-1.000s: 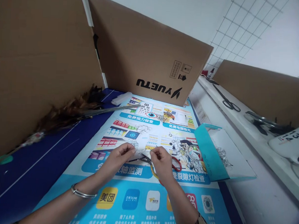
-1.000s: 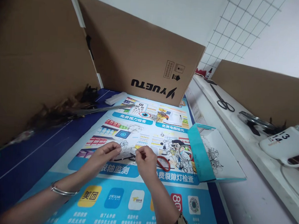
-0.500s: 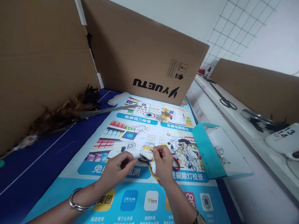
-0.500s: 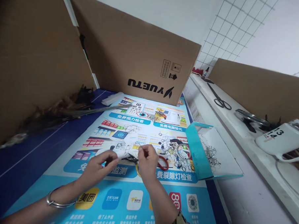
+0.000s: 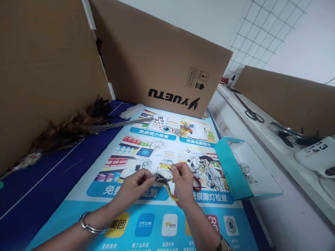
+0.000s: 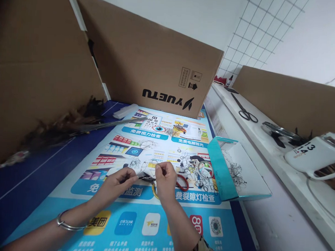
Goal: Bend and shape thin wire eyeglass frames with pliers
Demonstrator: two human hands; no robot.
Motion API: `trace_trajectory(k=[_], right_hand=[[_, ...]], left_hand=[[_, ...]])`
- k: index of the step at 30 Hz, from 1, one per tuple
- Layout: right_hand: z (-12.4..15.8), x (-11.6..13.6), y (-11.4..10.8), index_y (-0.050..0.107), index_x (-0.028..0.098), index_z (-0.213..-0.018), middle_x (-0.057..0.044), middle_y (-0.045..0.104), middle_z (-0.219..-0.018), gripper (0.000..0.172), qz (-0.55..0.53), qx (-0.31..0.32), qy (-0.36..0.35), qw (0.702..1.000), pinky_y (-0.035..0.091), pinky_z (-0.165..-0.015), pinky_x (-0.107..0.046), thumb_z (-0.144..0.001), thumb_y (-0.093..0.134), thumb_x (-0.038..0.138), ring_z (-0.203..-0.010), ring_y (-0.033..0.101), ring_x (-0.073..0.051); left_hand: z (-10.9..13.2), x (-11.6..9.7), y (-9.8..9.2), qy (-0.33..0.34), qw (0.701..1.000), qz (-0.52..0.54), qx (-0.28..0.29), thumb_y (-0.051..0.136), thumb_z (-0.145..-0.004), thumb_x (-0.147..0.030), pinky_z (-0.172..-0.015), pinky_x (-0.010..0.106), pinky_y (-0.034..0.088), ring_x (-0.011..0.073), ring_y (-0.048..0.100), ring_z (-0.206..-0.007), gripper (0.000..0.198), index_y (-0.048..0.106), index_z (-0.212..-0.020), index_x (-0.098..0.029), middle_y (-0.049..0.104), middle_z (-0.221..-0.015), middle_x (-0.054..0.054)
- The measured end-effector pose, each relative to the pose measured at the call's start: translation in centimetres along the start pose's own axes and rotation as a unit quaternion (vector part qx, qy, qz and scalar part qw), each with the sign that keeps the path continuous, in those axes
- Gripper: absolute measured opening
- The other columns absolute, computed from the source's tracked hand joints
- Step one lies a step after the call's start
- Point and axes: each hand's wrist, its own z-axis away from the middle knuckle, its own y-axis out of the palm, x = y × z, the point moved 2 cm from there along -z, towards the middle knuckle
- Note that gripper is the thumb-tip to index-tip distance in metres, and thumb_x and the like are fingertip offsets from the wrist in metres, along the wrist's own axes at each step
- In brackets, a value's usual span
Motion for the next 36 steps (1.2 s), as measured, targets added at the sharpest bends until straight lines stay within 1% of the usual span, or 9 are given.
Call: trace_trajectory(k=[5,9,16,19,25,28,30,32,36], right_hand=[[0.0,-0.3,0.1,0.054,0.019,-0.076,0.005,0.049,-0.061,0.013,-0.005,0.0,-0.001,1.0,0.037,-0.053,-0.022,-0.083,0.055,0.029,-0.054,0.044,-0.01],[0.0,-0.4,0.1,0.053,0.019,-0.076,0.006,0.047,-0.061,0.014,-0.012,0.002,-0.001,1.0,0.036,-0.053,-0.021,-0.085,0.054,0.03,-0.053,0.043,-0.01],[-0.1,-0.3,0.0,0.053,0.019,-0.075,0.006,0.047,-0.06,0.016,-0.018,0.013,0.009,1.0,0.036,-0.052,-0.022,-0.084,0.056,0.032,-0.051,0.042,-0.009],[-0.2,-0.3,0.0,0.053,0.019,-0.075,0.006,0.047,-0.057,0.017,-0.036,0.028,0.027,0.999,0.036,-0.05,-0.022,-0.083,0.056,0.034,-0.05,0.043,-0.01],[0.1,-0.3,1.0,0.052,0.019,-0.072,0.008,0.044,-0.047,0.017,-0.086,0.056,0.065,0.993,0.033,-0.045,-0.021,-0.079,0.059,0.033,-0.042,0.039,-0.008],[0.2,-0.3,1.2,0.053,0.019,-0.071,0.008,0.044,-0.045,0.018,-0.078,0.054,0.073,0.993,0.033,-0.044,-0.021,-0.078,0.06,0.035,-0.04,0.038,-0.009],[0.1,-0.2,1.0,0.053,0.019,-0.072,0.008,0.045,-0.048,0.019,-0.062,0.045,0.062,0.995,0.033,-0.045,-0.021,-0.078,0.06,0.035,-0.042,0.039,-0.009],[0.0,0.0,0.6,0.054,0.019,-0.073,0.007,0.046,-0.052,0.018,-0.039,0.036,0.042,0.998,0.034,-0.047,-0.021,-0.079,0.059,0.034,-0.046,0.041,-0.009],[-0.1,0.2,0.4,0.055,0.019,-0.072,0.005,0.049,-0.057,0.015,0.01,0.037,0.013,0.999,0.035,-0.05,-0.021,-0.08,0.058,0.031,-0.052,0.043,-0.01]], left_hand=[[-0.2,0.1,0.3,-0.029,0.995,0.088,0.035,0.059,-0.081,-0.036,-0.048,0.02,0.03,0.0108,0.037,-0.052,0.019,0.052,-0.074,-0.019,0.042,-0.06,-0.006],[-0.1,0.0,0.3,-0.049,0.989,0.129,0.058,0.057,-0.083,-0.036,-0.046,0.019,0.029,0.0097,0.036,-0.05,0.021,0.051,-0.073,-0.019,0.041,-0.057,-0.007],[-0.1,0.3,0.3,-0.069,0.981,0.169,0.066,0.057,-0.084,-0.036,-0.047,0.019,0.031,0.0083,0.041,-0.049,0.02,0.053,-0.078,-0.017,0.052,-0.064,-0.004],[-0.2,0.4,0.5,-0.074,0.979,0.176,0.071,0.057,-0.084,-0.036,-0.046,0.019,0.031,0.0081,0.041,-0.047,0.02,0.054,-0.079,-0.017,0.052,-0.063,-0.004],[-0.5,0.8,0.7,-0.08,0.981,0.17,0.055,0.059,-0.082,-0.037,-0.045,0.019,0.03,0.0086,0.04,-0.045,0.02,0.054,-0.081,-0.018,0.046,-0.053,-0.007],[-0.5,0.8,0.7,-0.083,0.979,0.177,0.051,0.061,-0.08,-0.038,-0.045,0.019,0.033,0.0089,0.043,-0.046,0.021,0.055,-0.083,-0.018,0.049,-0.057,-0.006],[-0.4,0.7,0.6,-0.084,0.98,0.178,0.042,0.061,-0.08,-0.038,-0.045,0.019,0.033,0.0091,0.044,-0.047,0.022,0.056,-0.086,-0.018,0.053,-0.064,-0.004],[-0.3,0.6,0.3,-0.081,0.982,0.168,0.025,0.06,-0.08,-0.039,-0.045,0.019,0.033,0.0093,0.043,-0.049,0.022,0.057,-0.088,-0.019,0.053,-0.066,-0.004],[-0.3,0.2,-0.2,-0.052,0.988,0.143,-0.02,0.057,-0.083,-0.04,-0.046,0.019,0.03,0.0104,0.039,-0.051,0.021,0.055,-0.081,-0.019,0.044,-0.058,-0.006]])
